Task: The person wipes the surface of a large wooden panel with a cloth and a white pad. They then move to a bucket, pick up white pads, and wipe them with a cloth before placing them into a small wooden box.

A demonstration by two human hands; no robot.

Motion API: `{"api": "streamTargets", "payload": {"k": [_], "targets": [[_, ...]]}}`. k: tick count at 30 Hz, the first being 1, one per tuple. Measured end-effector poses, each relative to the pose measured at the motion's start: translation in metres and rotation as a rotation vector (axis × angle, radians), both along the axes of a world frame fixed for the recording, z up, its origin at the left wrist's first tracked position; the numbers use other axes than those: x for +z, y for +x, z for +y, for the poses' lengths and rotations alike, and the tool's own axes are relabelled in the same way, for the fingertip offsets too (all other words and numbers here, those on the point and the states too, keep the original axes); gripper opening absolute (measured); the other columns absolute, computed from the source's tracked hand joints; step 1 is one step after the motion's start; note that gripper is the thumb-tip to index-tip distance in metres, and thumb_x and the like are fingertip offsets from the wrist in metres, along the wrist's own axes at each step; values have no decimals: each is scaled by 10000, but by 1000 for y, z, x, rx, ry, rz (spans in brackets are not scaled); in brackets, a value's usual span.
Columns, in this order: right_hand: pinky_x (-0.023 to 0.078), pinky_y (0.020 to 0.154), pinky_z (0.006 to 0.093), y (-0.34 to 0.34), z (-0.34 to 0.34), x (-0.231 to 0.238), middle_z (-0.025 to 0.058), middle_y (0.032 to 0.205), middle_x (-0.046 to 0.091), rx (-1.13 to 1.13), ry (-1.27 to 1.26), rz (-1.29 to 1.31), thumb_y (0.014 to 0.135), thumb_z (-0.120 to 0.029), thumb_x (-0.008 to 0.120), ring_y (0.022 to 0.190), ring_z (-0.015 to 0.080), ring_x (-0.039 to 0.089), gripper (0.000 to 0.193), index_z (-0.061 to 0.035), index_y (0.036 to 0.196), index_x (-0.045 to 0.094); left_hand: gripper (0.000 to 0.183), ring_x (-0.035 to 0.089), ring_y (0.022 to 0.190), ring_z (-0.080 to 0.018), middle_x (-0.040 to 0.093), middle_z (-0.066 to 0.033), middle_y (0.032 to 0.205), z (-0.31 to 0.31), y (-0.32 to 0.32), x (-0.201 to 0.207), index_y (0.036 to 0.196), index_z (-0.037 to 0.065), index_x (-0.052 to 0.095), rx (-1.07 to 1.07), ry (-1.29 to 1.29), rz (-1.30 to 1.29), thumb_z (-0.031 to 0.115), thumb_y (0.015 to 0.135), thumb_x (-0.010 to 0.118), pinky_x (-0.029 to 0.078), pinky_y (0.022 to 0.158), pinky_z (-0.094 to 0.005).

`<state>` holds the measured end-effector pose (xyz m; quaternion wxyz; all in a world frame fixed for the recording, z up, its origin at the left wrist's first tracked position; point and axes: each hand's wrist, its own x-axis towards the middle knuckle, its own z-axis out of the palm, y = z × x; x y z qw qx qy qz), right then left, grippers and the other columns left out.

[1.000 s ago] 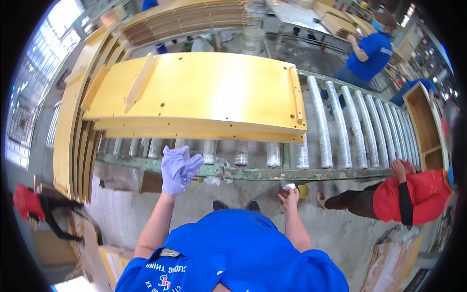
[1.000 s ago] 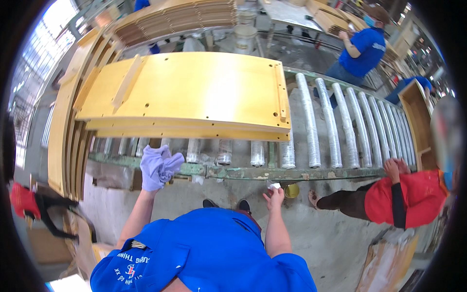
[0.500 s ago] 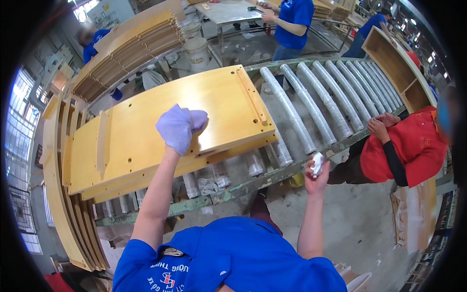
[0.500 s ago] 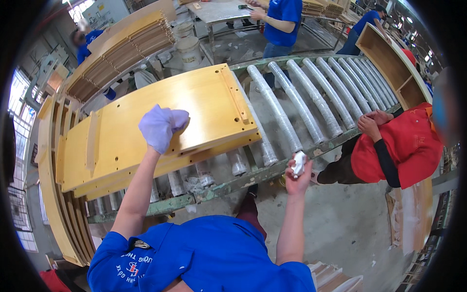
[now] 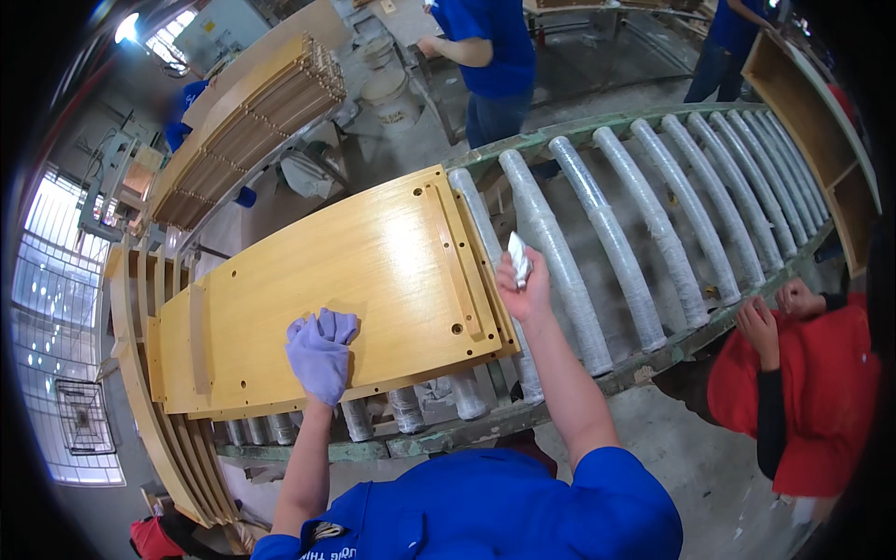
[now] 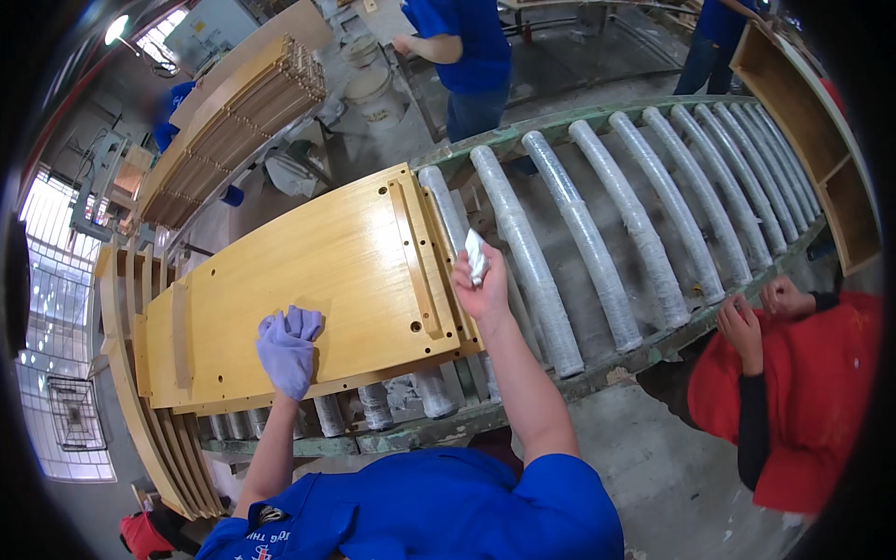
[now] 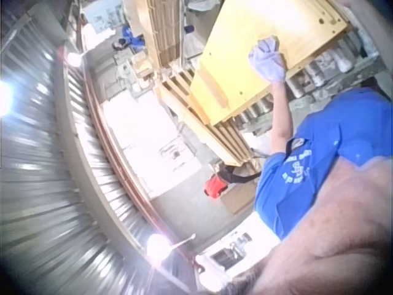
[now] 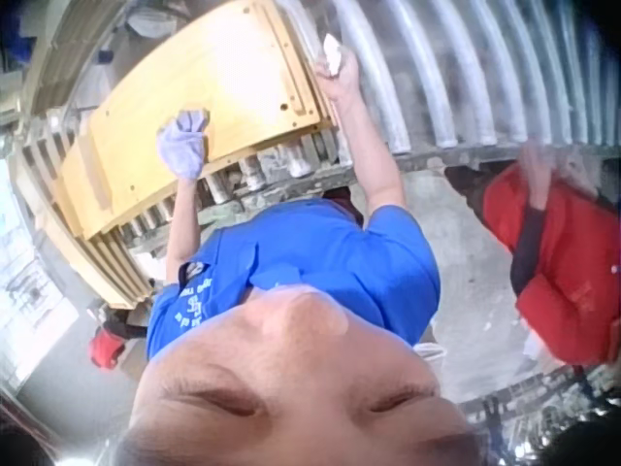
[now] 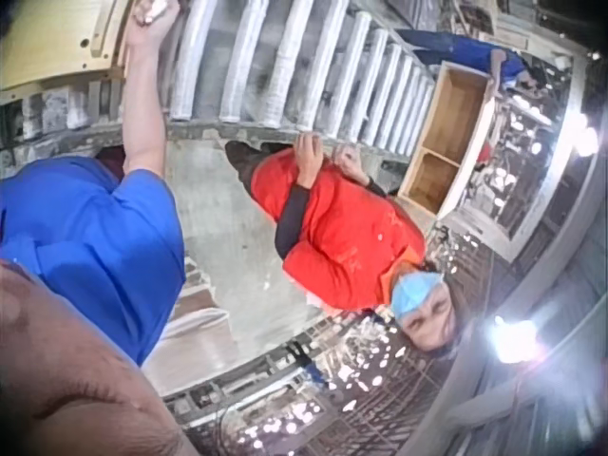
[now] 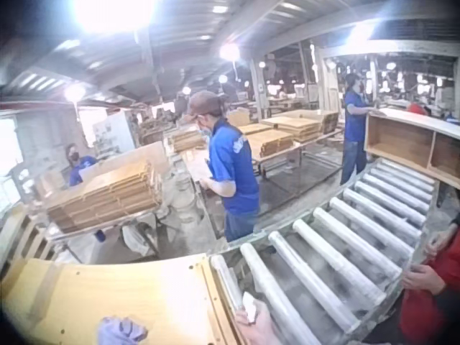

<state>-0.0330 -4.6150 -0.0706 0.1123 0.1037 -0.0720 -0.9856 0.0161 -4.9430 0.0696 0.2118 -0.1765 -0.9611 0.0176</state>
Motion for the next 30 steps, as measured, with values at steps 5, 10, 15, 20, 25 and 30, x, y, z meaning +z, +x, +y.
{"api": "streamTargets", "payload": {"k": [5, 10, 15, 20, 25, 30], "targets": [[397, 533, 235, -29, -21, 25, 91, 929, 550, 36, 266, -251, 951, -350, 492, 755, 155, 533, 445, 13, 1202, 442, 76, 524, 873, -317, 571, -105, 746, 9, 8, 0, 811, 37, 571, 249, 22, -65, 90, 757, 560, 451, 721, -387], [267, 400, 205, -56, -30, 18, 40, 724, 500, 72, 675, -51, 967, -281, 460, 481, 87, 402, 185, -105, 1023, 444, 94, 494, 936, -319, 583, -99, 774, -25, 9, -23, 790, 64, 638, 322, 210, -110, 143, 771, 590, 444, 727, -370], [292, 391, 208, -93, -24, 16, 57, 775, 541, 7, 776, 27, 961, -244, 441, 476, 78, 426, 191, -104, 1091, 434, 91, 493, 904, -322, 571, -104, 769, 4, -6, -15, 765, 59, 637, 201, -8, -32, 144, 763, 602, 439, 728, -374], [411, 460, 237, -129, -44, 11, 87, 821, 633, -203, 1316, 176, 962, -278, 447, 534, 103, 546, 296, -38, 1129, 495, 82, 510, 905, -346, 589, -100, 793, 10, -9, -12, 790, 94, 667, 288, 58, -81, 152, 752, 624, 443, 741, -402], [489, 585, 390, -148, -60, 5, 152, 798, 668, -449, 1914, 159, 898, -367, 541, 654, 292, 646, 348, -98, 1116, 574, 77, 521, 907, -350, 602, -99, 810, 2, -8, -19, 792, 98, 675, 188, 36, -33, 152, 758, 632, 446, 744, -409], [490, 610, 451, -153, -70, 10, 145, 787, 666, -446, 2108, 197, 873, -383, 568, 698, 348, 641, 310, -124, 1042, 586, 105, 528, 892, -346, 604, -119, 798, -11, -3, -29, 796, 56, 666, 210, 40, 41, 148, 748, 650, 448, 739, -405]]}}
